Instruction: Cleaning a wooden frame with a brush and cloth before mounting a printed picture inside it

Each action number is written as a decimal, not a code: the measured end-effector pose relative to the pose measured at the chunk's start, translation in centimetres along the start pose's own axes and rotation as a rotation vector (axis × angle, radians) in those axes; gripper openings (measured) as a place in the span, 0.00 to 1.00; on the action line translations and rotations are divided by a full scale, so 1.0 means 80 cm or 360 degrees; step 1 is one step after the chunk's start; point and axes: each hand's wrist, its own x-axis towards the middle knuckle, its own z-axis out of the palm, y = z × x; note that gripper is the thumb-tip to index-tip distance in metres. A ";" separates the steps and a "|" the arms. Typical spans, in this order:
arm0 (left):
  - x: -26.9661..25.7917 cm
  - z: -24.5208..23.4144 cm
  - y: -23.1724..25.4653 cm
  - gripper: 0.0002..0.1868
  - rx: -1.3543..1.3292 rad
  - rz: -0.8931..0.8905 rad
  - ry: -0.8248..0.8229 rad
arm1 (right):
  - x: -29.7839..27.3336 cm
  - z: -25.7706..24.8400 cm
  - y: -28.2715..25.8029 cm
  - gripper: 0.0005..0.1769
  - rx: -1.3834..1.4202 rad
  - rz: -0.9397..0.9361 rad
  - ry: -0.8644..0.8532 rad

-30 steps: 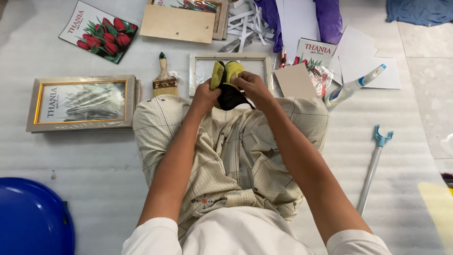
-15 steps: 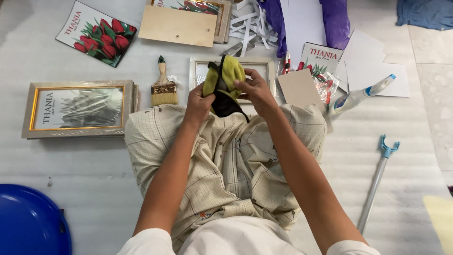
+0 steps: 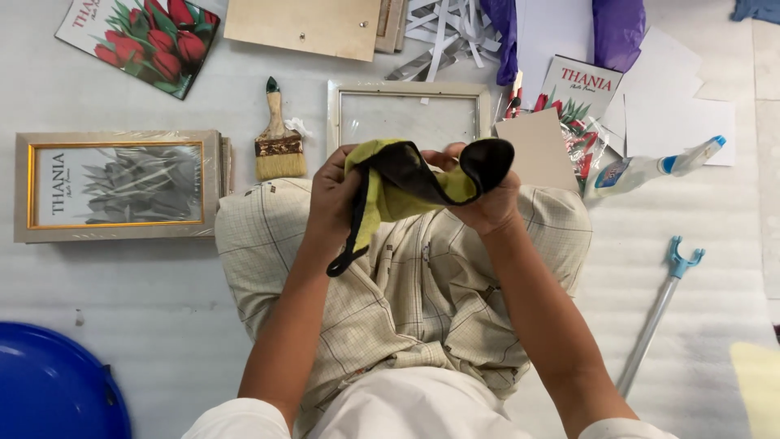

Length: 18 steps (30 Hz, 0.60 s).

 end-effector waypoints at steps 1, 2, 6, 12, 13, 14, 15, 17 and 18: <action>-0.002 -0.001 -0.003 0.10 0.0011 -0.0015 0.0036 | 0.004 -0.004 0.002 0.33 -0.0270 0.0019 0.0195; -0.005 -0.003 -0.006 0.10 0.0022 -0.0029 0.0071 | 0.007 -0.008 0.005 0.41 -0.0540 0.0037 0.0391; -0.020 -0.005 0.015 0.09 0.0239 0.0050 0.0056 | -0.004 0.016 0.012 0.47 -0.0310 -0.0019 0.0283; -0.034 -0.005 0.071 0.11 0.0512 0.0200 -0.0330 | -0.011 0.094 0.010 0.64 -0.1297 -0.0153 0.0058; -0.036 -0.006 0.076 0.11 0.0578 0.0228 -0.0324 | -0.017 0.103 0.007 0.44 -0.1829 -0.0099 0.0238; -0.039 -0.007 0.080 0.12 0.0644 0.0256 -0.0317 | -0.024 0.113 0.004 0.27 -0.2358 -0.0037 0.0426; -0.038 -0.015 0.077 0.12 0.0639 0.0255 -0.0320 | -0.029 0.104 0.006 0.27 -0.2361 -0.0037 0.0430; -0.037 -0.033 0.071 0.11 0.0550 0.0277 -0.0271 | -0.039 0.086 0.009 0.12 -0.2499 -0.0115 0.0733; -0.036 -0.031 0.079 0.11 0.0547 0.0277 -0.0269 | -0.036 0.095 0.012 0.12 -0.2501 -0.0113 0.0732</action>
